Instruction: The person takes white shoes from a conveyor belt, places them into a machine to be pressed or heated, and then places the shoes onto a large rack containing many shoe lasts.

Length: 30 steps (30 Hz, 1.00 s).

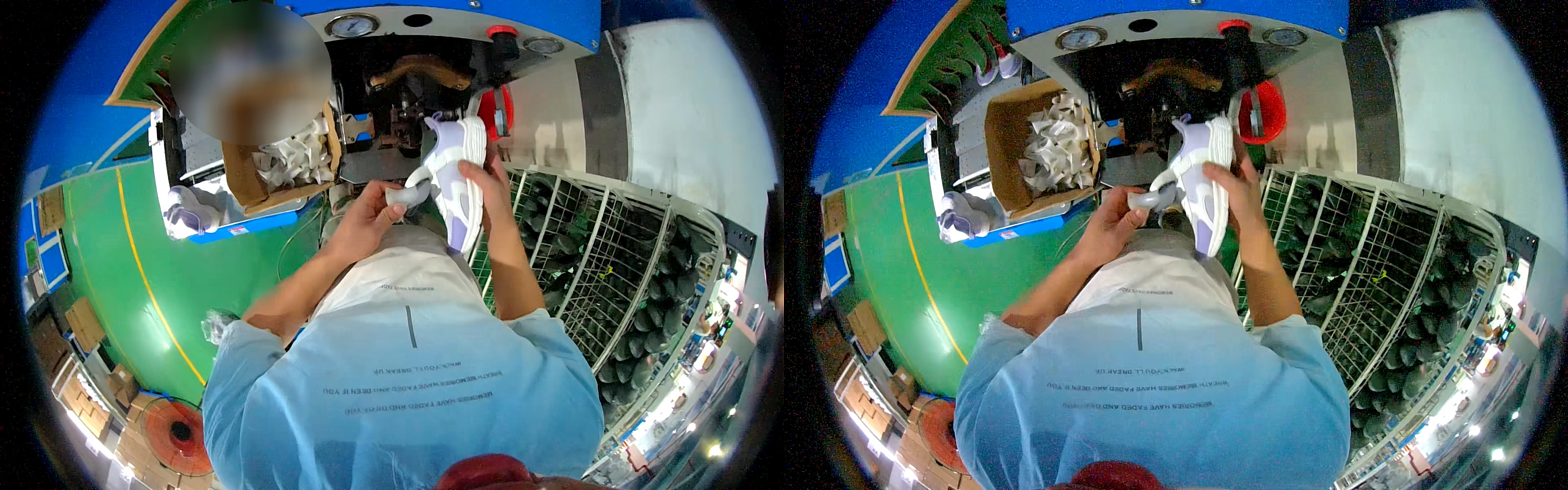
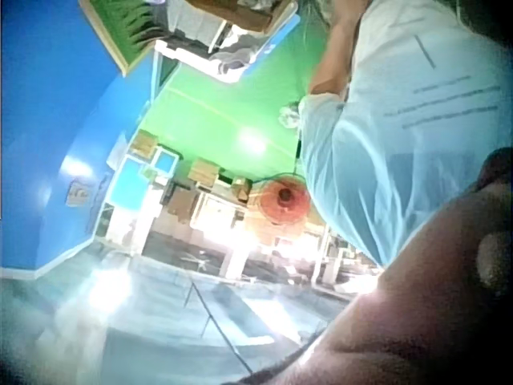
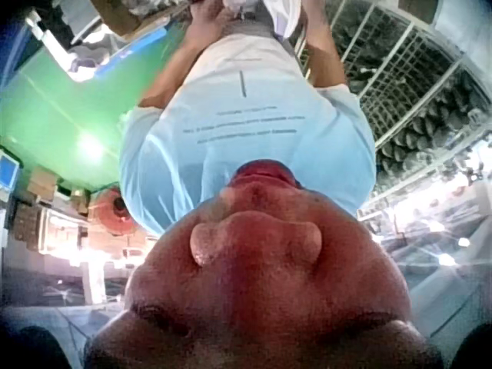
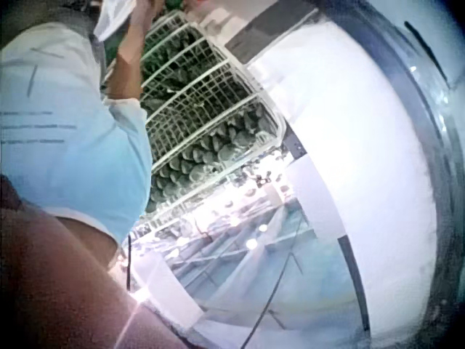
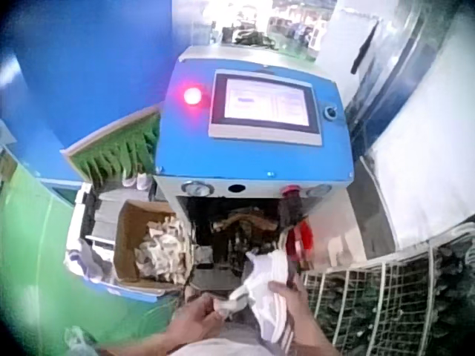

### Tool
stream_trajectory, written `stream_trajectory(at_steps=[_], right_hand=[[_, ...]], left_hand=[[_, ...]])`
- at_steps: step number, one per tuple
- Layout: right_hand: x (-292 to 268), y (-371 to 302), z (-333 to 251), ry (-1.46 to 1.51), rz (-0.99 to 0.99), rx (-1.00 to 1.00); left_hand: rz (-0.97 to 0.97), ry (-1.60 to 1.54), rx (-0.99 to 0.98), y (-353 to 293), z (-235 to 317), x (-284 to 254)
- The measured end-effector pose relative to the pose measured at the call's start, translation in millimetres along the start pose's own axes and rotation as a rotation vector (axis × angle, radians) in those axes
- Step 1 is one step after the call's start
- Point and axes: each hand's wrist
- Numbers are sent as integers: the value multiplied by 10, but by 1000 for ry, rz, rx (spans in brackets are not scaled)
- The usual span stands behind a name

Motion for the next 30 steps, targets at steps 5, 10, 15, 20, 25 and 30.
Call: stream_trajectory(at_steps=[5,10,15,20,25,30], right_hand=[[267,394,-241,-438,0,-215],[702,659,-324,-1258,16,-144],[979,855,-193,-1545,46,-106],[865,940,-73,-1529,161,-209],[804,850,60,-1532,185,-426],[814,735,107,-1424,242,-650]], left_hand=[[54,-241,-39,484,-364,-41],[10,-865,-247,981,-724,1],[32,-924,-277,1049,-733,-195],[116,-556,-337,587,-410,-731],[473,-559,-340,245,-360,-1220],[414,-353,-411,334,-292,-1185]])
Point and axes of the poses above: each hand's wrist, its own y-axis towards the middle knuckle, its own x-axis out of the palm, z = x × y, and after that the axes turned 3 degrees about y, right-handed
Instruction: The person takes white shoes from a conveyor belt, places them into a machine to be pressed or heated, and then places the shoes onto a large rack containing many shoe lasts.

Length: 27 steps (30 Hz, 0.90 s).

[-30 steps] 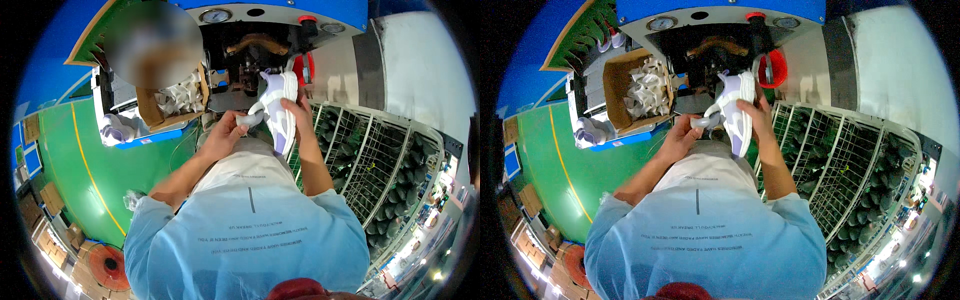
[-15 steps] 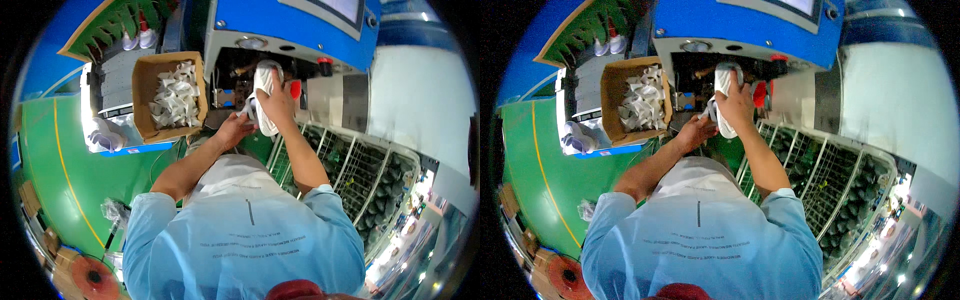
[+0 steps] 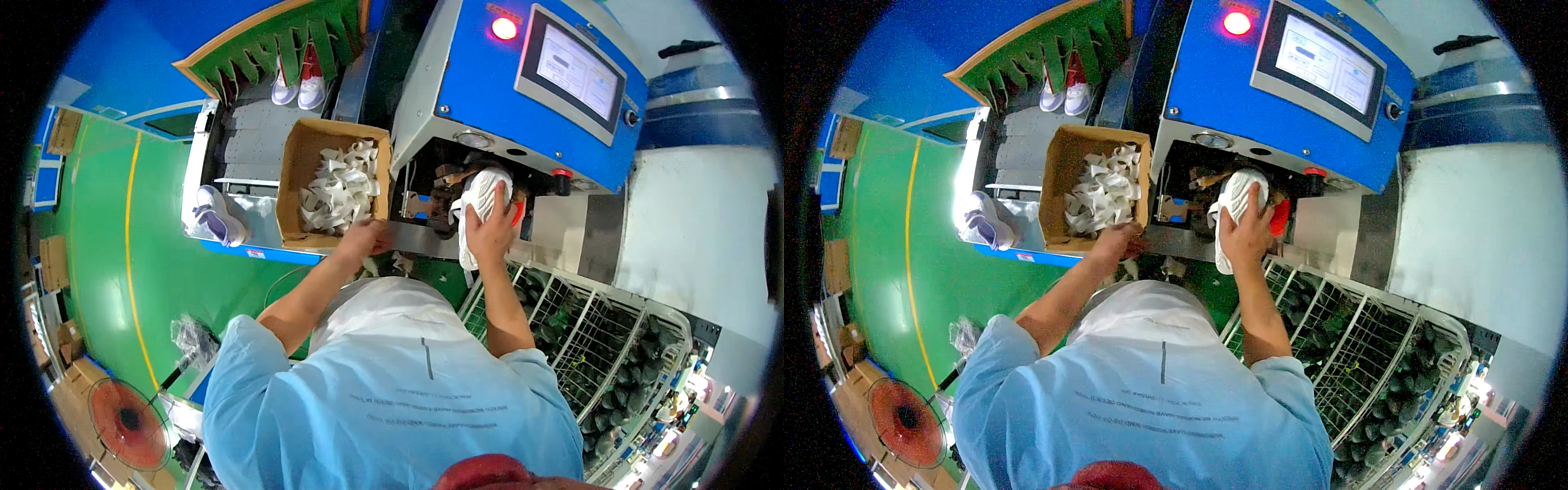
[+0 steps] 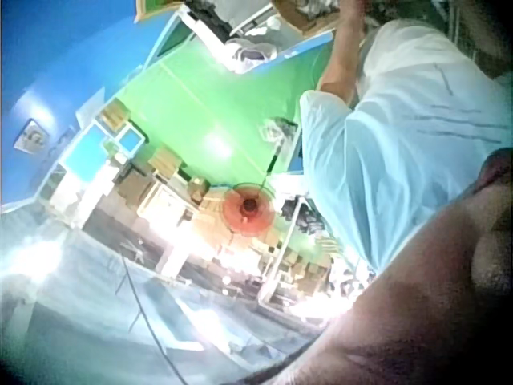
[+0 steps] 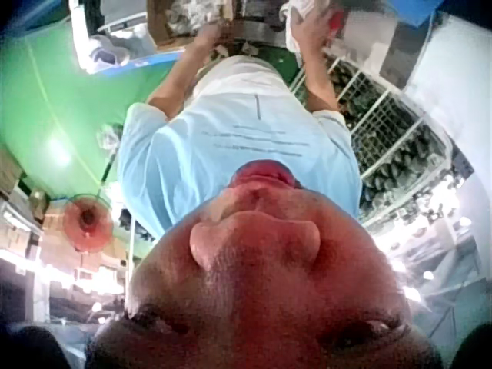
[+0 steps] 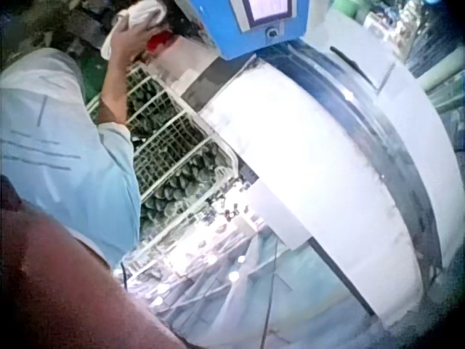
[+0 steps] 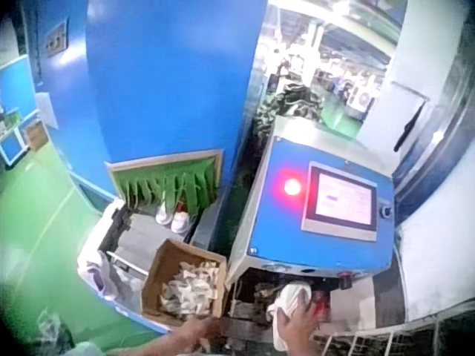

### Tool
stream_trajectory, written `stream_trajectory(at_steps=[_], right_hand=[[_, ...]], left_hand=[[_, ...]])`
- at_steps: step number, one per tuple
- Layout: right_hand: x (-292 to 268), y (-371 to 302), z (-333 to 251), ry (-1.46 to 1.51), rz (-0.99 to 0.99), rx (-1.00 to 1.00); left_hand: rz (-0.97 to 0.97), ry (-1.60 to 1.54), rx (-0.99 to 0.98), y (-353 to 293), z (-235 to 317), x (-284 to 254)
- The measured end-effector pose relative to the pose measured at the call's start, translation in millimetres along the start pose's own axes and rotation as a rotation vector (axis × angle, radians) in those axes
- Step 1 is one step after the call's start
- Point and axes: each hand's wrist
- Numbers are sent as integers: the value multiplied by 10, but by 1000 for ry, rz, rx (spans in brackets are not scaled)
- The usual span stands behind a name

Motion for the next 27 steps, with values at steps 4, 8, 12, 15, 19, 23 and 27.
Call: stream_trajectory(at_steps=[4,8,12,15,19,23,27], right_hand=[[-83,-445,58,5,129,-45],[-351,-1160,-26,77,102,-62],[-648,-1719,43,-6,-162,-181],[-729,-1690,127,459,-353,161],[-311,-1039,38,1601,-263,938],[189,-829,-447,1823,-44,912],[-306,-1490,-466,1117,-7,520]], left_hand=[[-322,114,-22,114,-26,460],[-446,160,-152,-269,202,952],[-812,83,-485,-47,-271,894],[-866,126,-506,-63,-494,751],[-778,389,-393,-75,-555,363],[-678,525,-288,-131,-381,109],[-479,816,-79,-336,95,73]])
Point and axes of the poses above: each hand's wrist, its own y-axis towards the middle knuckle, its own x-axis out of the palm, z = x × y, and after that the axes turned 3 degrees about y, right-handed
